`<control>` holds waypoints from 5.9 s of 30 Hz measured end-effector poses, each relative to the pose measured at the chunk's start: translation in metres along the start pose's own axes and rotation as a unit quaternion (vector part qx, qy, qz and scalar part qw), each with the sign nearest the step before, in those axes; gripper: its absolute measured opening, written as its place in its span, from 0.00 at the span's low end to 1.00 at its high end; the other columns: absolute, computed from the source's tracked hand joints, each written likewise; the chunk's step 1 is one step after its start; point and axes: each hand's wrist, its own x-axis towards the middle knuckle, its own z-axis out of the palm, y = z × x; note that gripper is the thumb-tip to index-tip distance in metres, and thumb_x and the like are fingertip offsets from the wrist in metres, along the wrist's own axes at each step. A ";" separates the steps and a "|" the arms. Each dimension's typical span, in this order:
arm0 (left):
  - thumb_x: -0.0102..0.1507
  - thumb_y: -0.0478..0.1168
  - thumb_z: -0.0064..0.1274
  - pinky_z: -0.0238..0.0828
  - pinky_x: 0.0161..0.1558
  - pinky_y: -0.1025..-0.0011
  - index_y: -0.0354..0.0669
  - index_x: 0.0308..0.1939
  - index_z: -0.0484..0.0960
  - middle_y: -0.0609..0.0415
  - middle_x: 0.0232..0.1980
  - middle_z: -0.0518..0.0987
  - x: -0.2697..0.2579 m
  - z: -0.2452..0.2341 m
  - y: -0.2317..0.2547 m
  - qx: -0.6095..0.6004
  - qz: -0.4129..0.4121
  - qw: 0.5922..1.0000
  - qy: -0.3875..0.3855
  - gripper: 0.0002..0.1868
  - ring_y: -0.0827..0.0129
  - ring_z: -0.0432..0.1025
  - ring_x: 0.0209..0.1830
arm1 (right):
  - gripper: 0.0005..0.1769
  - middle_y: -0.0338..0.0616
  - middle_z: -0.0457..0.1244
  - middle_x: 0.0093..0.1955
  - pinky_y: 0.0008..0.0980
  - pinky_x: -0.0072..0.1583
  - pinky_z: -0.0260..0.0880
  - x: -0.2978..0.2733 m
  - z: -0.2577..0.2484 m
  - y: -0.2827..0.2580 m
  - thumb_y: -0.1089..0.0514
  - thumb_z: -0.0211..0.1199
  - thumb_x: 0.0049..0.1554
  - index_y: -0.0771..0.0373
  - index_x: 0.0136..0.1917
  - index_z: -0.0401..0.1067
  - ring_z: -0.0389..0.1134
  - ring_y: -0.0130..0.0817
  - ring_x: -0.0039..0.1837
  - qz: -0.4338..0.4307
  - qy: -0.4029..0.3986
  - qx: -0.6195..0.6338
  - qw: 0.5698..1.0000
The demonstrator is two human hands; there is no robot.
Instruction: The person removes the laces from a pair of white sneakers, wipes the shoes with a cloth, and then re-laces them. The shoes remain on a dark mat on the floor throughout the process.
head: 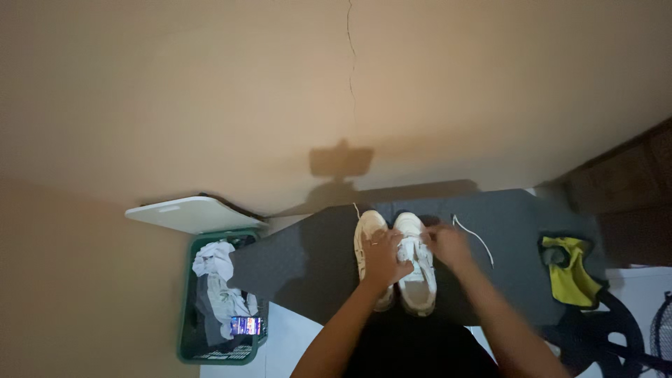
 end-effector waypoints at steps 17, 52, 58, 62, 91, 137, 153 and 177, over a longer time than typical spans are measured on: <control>0.41 0.58 0.66 0.24 0.70 0.22 0.51 0.67 0.75 0.46 0.65 0.77 0.020 0.005 -0.008 -0.005 0.004 0.996 -0.088 0.49 0.45 0.66 0.68 | 0.16 0.54 0.68 0.55 0.45 0.56 0.73 0.045 0.010 0.019 0.57 0.53 0.65 0.65 0.63 0.68 0.73 0.44 0.54 0.105 -0.016 0.011 0.994; 0.54 0.39 0.64 0.75 0.47 0.56 0.39 0.39 0.86 0.44 0.43 0.83 0.053 0.056 -0.047 -0.110 0.077 0.991 0.003 0.11 0.50 0.77 0.43 | 0.20 0.55 0.72 0.51 0.44 0.54 0.73 0.054 0.048 0.057 0.45 0.65 0.58 0.63 0.54 0.80 0.74 0.47 0.51 -0.001 -0.080 0.112 0.990; 0.57 0.40 0.62 0.72 0.48 0.56 0.46 0.44 0.87 0.47 0.47 0.82 0.052 0.061 -0.031 -0.014 0.049 0.998 -0.022 0.12 0.53 0.77 0.43 | 0.16 0.52 0.72 0.48 0.43 0.53 0.74 0.053 0.075 0.036 0.48 0.66 0.56 0.60 0.51 0.79 0.75 0.45 0.49 0.106 -0.078 0.078 0.988; 0.58 0.41 0.62 0.71 0.48 0.54 0.46 0.41 0.87 0.50 0.45 0.83 0.050 0.056 -0.026 -0.016 0.069 0.997 0.009 0.09 0.52 0.77 0.44 | 0.13 0.50 0.72 0.47 0.40 0.52 0.74 0.065 0.067 0.030 0.52 0.65 0.56 0.59 0.50 0.81 0.74 0.41 0.48 0.079 -0.021 0.138 0.987; 0.58 0.40 0.63 0.75 0.44 0.62 0.42 0.45 0.87 0.48 0.41 0.83 0.048 0.039 -0.027 -0.150 -0.031 0.987 -0.040 0.13 0.58 0.79 0.39 | 0.25 0.60 0.70 0.40 0.46 0.47 0.71 0.065 0.045 0.049 0.43 0.64 0.61 0.70 0.44 0.77 0.73 0.54 0.41 0.172 0.112 0.190 0.960; 0.69 0.51 0.51 0.66 0.61 0.55 0.44 0.55 0.83 0.44 0.57 0.82 0.035 0.044 -0.012 -0.084 0.040 0.995 -0.034 0.18 0.50 0.75 0.57 | 0.13 0.40 0.62 0.35 0.36 0.38 0.67 0.008 -0.054 0.043 0.56 0.53 0.65 0.63 0.58 0.72 0.64 0.31 0.35 0.123 -0.039 0.582 0.803; 0.76 0.49 0.40 0.66 0.35 0.71 0.43 0.51 0.76 0.63 0.29 0.66 0.018 0.126 0.040 -0.661 -0.325 0.594 -0.323 0.15 0.75 0.60 0.26 | 0.22 0.41 0.71 0.51 0.33 0.56 0.72 -0.159 0.048 0.074 0.48 0.57 0.61 0.57 0.65 0.74 0.71 0.29 0.53 0.061 -0.352 0.262 0.897; 0.75 0.46 0.38 0.71 0.62 0.59 0.32 0.67 0.71 0.37 0.60 0.78 -0.104 0.217 0.078 -0.585 -0.217 0.605 -0.494 0.23 0.52 0.74 0.60 | 0.20 0.46 0.57 0.46 0.35 0.47 0.56 -0.010 0.010 0.127 0.54 0.53 0.63 0.63 0.66 0.65 0.55 0.36 0.45 0.174 -0.098 0.422 0.884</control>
